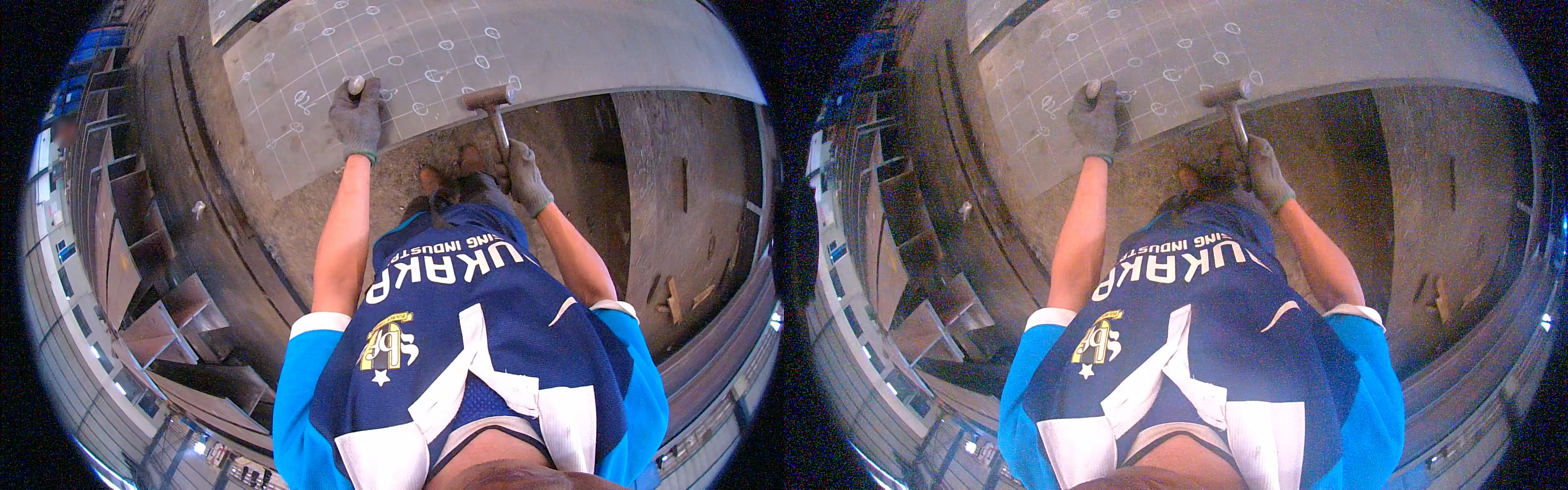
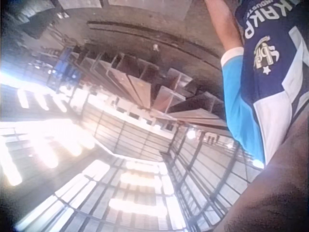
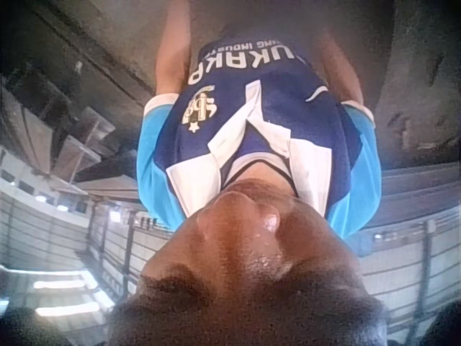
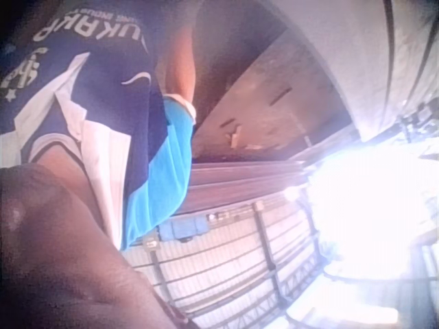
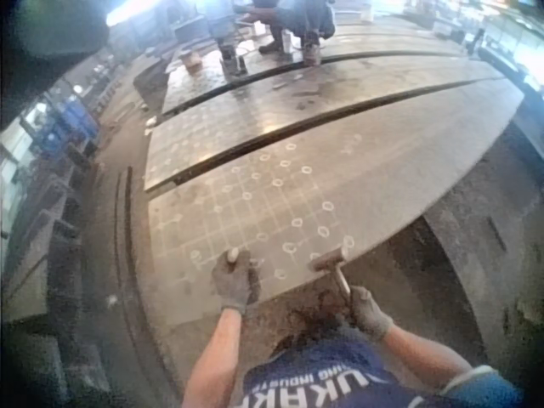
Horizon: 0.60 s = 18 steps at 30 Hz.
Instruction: The person uses a center punch and hammer to mark multiple pre-drawn circles on a large metal sheet. They reposition the sheet once to access a new area and continue marking the remaining circles.
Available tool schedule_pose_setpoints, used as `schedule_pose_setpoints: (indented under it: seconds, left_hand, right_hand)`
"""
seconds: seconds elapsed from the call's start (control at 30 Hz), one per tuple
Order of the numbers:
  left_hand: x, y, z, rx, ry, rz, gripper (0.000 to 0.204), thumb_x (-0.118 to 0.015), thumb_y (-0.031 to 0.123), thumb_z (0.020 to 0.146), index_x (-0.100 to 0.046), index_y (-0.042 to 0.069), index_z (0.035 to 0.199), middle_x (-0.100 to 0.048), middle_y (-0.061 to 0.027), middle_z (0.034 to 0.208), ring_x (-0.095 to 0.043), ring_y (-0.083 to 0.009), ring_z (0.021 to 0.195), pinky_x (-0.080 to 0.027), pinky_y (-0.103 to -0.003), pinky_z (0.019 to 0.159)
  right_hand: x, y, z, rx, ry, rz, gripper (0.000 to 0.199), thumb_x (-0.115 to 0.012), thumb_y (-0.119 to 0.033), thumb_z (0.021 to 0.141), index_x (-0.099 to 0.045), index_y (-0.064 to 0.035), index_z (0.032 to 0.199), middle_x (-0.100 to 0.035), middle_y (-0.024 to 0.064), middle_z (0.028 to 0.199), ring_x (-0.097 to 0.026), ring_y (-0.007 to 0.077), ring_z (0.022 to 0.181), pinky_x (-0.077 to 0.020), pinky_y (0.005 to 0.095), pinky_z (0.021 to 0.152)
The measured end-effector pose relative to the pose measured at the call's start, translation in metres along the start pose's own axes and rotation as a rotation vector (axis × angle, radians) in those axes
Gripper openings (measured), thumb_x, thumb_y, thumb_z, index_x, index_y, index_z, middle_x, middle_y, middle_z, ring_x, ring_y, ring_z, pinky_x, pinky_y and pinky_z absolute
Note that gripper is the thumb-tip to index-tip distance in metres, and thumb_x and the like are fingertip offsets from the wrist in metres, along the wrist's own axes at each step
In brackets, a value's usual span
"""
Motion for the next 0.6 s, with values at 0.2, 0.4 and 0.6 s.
schedule_pose_setpoints:
  seconds: [0.2,0.4,0.6]
  left_hand:
    - [0.001,-0.023,0.009,-0.041,-0.038,0.016,0.029,-0.083,0.026,0.091,-0.072,0.002,0.105,-0.076,-0.0057,0.09,-0.067,-0.014,0.081,-0.055,-0.034,0.075]
    - [-0.008,-0.017,0.005,-0.003,-0.1,-0.013,0.037,-0.083,0.033,0.088,-0.071,0.005,0.11,-0.077,-0.0122,0.095,-0.072,-0.021,0.085,-0.055,-0.037,0.079]
    - [0.001,0.0,-0.006,-0.061,-0.022,0.332,0.049,-0.084,0.045,0.085,-0.07,0.008,0.114,-0.076,-0.017,0.107,-0.074,-0.0352,0.1,-0.057,-0.046,0.085]
  right_hand:
    - [-0.006,-0.036,0.016,0.356,-0.081,-0.302,0.04,-0.041,-0.039,0.109,-0.059,-0.0056,0.096,-0.052,0.0016,0.071,-0.051,0.0192,0.053,-0.043,0.0375,0.05]
    - [-0.044,-0.109,0.054,0.558,-0.21,-0.547,0.035,-0.046,-0.034,0.109,-0.062,-0.0045,0.105,-0.056,0.002,0.074,-0.052,0.0168,0.056,-0.042,0.0365,0.052]
    - [-0.096,-0.276,0.027,0.511,-0.51,-0.363,0.029,-0.05,-0.033,0.108,-0.064,-0.0084,0.114,-0.067,0.0147,0.091,-0.063,0.029,0.077,-0.0492,0.0432,0.065]
Point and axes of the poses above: each hand's wrist, its own z-axis towards the middle knuckle, its own x-axis out of the back of the hand, y = z × x, the point moved 7 cm from there along z, towards the middle knuckle
